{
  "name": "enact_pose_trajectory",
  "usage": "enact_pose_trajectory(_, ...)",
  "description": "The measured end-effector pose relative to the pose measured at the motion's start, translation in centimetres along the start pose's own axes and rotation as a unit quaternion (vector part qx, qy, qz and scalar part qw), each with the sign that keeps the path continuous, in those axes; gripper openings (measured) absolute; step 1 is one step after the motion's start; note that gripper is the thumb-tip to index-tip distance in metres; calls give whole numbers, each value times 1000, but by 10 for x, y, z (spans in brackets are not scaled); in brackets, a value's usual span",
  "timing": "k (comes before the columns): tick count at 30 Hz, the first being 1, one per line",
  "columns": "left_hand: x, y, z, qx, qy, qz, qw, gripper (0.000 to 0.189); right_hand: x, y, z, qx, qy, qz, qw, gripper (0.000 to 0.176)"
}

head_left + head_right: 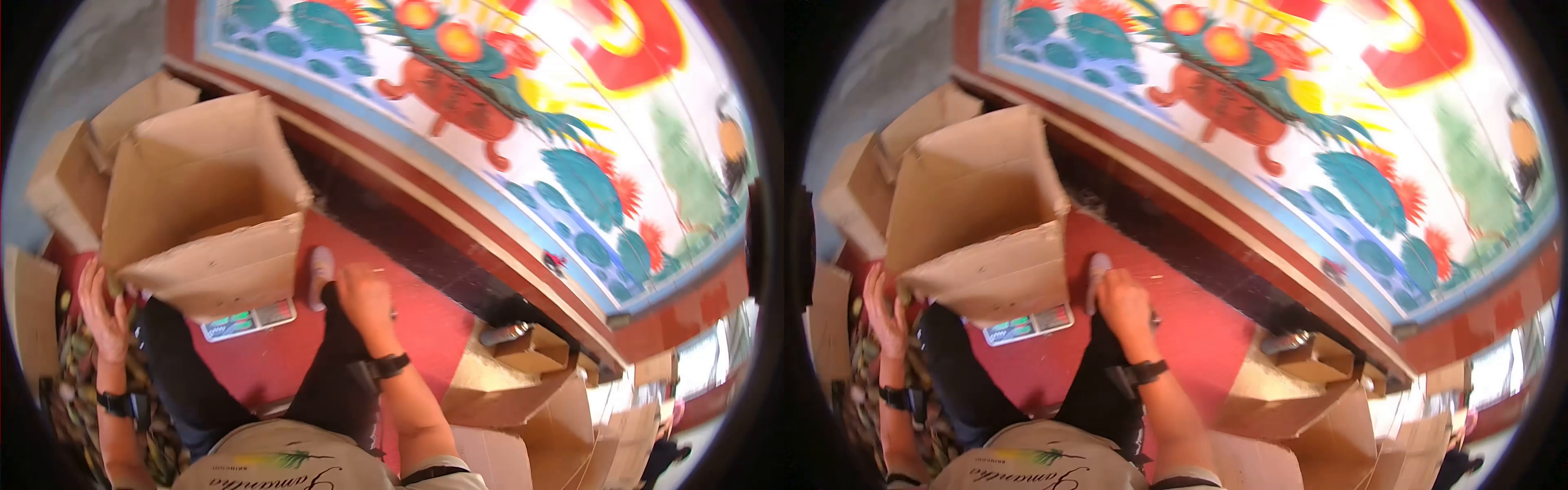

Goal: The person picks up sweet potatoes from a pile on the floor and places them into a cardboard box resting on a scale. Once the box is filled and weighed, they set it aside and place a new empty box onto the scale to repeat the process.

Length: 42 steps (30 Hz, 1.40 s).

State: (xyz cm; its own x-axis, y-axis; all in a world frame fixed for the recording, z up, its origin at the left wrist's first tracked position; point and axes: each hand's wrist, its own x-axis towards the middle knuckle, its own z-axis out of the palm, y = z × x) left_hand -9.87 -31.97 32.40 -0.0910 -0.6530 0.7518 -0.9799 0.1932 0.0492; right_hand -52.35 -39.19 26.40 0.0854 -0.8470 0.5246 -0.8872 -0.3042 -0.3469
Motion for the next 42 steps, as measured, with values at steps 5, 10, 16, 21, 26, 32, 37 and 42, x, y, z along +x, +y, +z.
enact_pose_trajectory(5, -51, -19, -17, 3, -13, -92, 996, 47, 3, -1, -3, -2, 4, 0, 1000, 5)
enact_pose_trajectory(10, -132, -46, -15, 26, -49, -204, 977, 43, 4, -4, -3, -32, -12, -8, 999, 7)
enact_pose_trajectory(16, -260, -63, -7, 76, -171, -353, 917, 42, 7, -4, -2, -38, -39, -22, 998, 13)
enact_pose_trajectory(21, -354, -50, -12, 96, -309, -472, 820, 42, 8, -3, -1, -55, -60, -46, 996, 14)
enact_pose_trajectory(26, -401, -32, -25, 64, -476, -623, 617, 45, 8, 6, 3, -86, -60, -78, 991, 13)
enact_pose_trajectory(32, -433, -19, -45, 136, -454, -609, 636, 48, 9, 9, 3, -99, -74, -81, 989, 14)
enact_pose_trajectory(37, -425, -44, -48, 157, -449, -623, 621, 45, 11, 8, 5, -108, -75, -93, 987, 13)
enact_pose_trajectory(42, -408, -71, -47, 147, -453, -609, 634, 64, 11, 5, 6, -124, -82, -93, 984, 14)
